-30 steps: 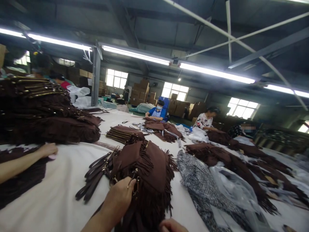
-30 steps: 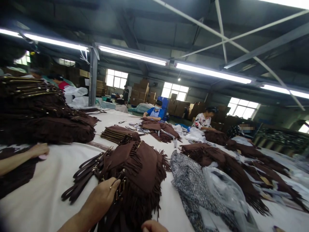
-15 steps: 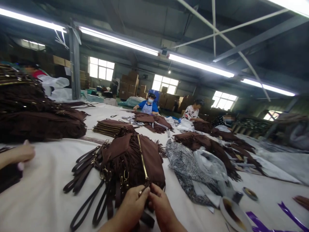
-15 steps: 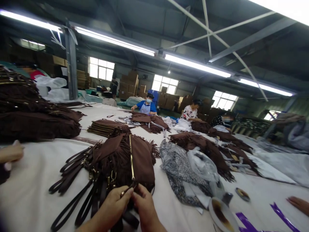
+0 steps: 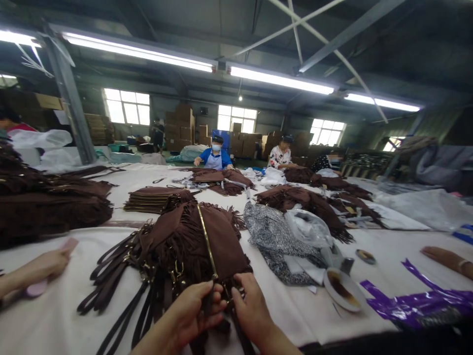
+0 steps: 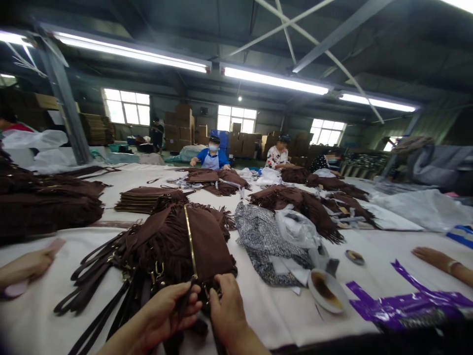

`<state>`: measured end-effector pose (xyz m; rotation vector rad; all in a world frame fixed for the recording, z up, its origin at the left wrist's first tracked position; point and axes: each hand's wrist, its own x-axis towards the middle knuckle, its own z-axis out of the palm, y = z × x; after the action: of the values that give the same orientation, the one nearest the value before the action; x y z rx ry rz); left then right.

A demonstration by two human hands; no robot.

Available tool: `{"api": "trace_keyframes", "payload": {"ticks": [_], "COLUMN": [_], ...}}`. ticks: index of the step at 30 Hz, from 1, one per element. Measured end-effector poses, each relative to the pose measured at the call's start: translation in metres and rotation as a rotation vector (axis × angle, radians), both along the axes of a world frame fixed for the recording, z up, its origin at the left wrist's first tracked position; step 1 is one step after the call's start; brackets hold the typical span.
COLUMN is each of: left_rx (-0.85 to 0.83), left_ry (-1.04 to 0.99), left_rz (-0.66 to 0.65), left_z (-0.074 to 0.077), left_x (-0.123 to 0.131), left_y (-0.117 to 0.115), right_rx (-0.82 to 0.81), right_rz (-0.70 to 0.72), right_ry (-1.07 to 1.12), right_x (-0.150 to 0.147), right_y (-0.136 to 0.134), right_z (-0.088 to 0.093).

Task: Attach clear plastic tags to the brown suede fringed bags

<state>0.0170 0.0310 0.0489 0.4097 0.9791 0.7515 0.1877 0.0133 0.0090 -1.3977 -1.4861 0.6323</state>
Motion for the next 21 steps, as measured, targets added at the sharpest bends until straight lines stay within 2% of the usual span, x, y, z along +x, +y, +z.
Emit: {"api": "trace_keyframes", "payload": {"ticks": [2, 4, 6, 8, 13, 18, 20, 21], "left_rx": [0.003, -0.008, -0.021, -0.025, 0.136, 0.173, 0.153, 0.148], "left_ry": [-0.005, -0.028, -0.066, -0.072, 0.091, 0.156, 0.154, 0.153], "left_rz": [0.016, 0.030, 0.058, 0.079, 0.094, 0.072, 0.061, 0.045], "left_z": [-0.008, -0.015, -0.020, -0.024, -0.027, -0.023, -0.023, -0.025], "left_x": [0.007, 0.015, 0.023, 0.029, 0.030, 0.032, 0.032, 0.032], "left_y": [-0.001, -0.002, -0.003, -0.003, -0.005, -0.003, 0.001, 0.004], "right_rx": [0.014, -0.071, -0.152, -0.157, 0.085, 0.447, 0.495, 0.460], "right_rz": [-0.011, 0.060, 0.085, 0.057, 0.135, 0.041, -0.003, -0.013], "right_ry": [-0.058, -0.065, -0.097, -0.182, -0.443, -0.726, -0.751, -0.716], "right_x": [0.002, -0.003, -0.010, -0.016, -0.013, -0.016, -0.021, -0.023], "right_y": [-0.011, -0.020, -0.024, -0.025, -0.019, -0.009, -0.007, -0.006], "right_z": [0.009, 0.016, 0.017, 0.015, 0.003, -0.017, -0.026, -0.030]}}
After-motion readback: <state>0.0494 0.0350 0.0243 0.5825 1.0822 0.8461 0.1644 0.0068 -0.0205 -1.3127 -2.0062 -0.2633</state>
